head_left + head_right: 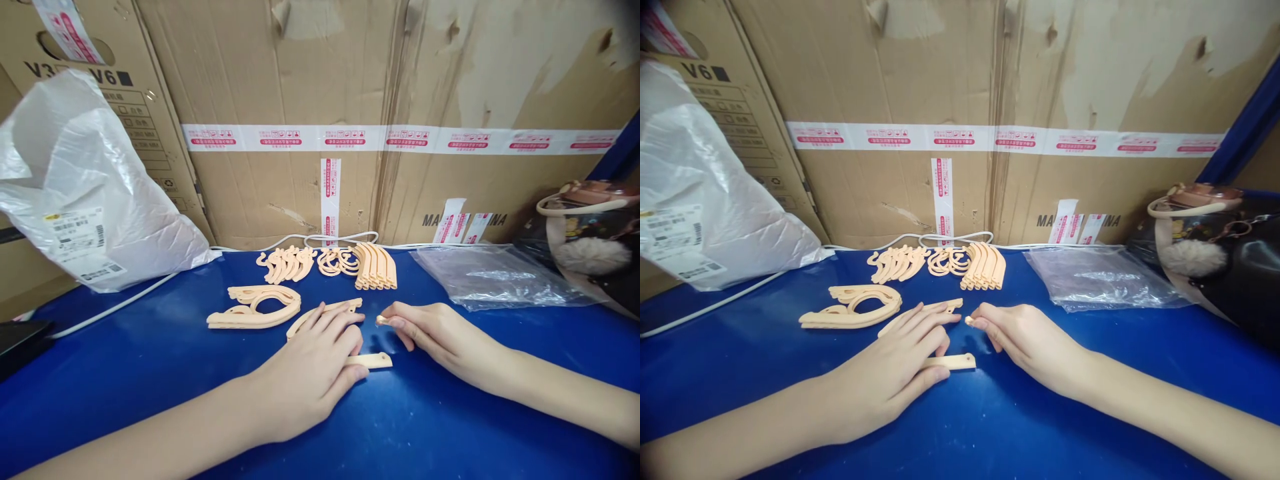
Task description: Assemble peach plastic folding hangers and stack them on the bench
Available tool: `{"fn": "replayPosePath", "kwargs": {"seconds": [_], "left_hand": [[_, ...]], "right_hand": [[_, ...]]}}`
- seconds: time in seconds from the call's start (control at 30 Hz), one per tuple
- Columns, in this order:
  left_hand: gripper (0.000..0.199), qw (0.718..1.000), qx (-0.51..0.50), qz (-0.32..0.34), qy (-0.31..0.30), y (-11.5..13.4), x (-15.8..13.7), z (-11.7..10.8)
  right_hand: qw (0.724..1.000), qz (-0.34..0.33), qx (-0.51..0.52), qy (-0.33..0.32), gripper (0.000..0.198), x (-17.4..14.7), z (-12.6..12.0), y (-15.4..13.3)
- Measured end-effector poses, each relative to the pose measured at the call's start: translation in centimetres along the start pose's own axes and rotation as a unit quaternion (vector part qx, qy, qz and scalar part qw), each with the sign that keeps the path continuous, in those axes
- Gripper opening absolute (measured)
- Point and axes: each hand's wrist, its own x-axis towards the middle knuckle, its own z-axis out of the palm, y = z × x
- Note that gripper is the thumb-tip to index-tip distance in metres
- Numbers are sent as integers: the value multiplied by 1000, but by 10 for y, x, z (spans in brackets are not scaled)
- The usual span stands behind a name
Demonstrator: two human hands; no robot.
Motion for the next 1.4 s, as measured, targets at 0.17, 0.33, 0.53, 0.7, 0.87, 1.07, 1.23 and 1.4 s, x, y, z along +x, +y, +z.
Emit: {"fn": "replayPosePath", "kwargs": {"seconds": [0.17, 0.33, 0.53, 0.7, 0.87, 1.07, 1.23, 1.4], "left_hand": [[14, 998, -52, -15, 38, -1, -1, 2], [14, 991, -107, -43, 66, 0, -1, 1], [12, 989, -130, -47, 59, 1, 0, -2], [13, 988, -138, -49, 59, 1, -2, -1], [14, 990, -116, -23, 72, -2, -1, 2], [22, 996, -74, -1, 46, -1, -2, 1], [21, 996, -72, 8, 47, -1, -3, 1], [19, 997, -65, 12, 40, -1, -2, 0]], "right_hand": [[999, 27, -34, -11, 41, -2, 3, -2], [1000, 12, -27, -7, 38, -4, 4, 0], [999, 24, -23, 1, 40, -4, 5, -3], [1000, 2, -23, -11, 37, -4, 5, -5], [995, -43, -83, 15, 30, -7, 7, -4], [967, -124, -213, 63, 36, -9, 9, -3], [950, -157, -254, 86, 35, -10, 9, -4], [930, -186, -299, 108, 32, -10, 10, -4]]}}
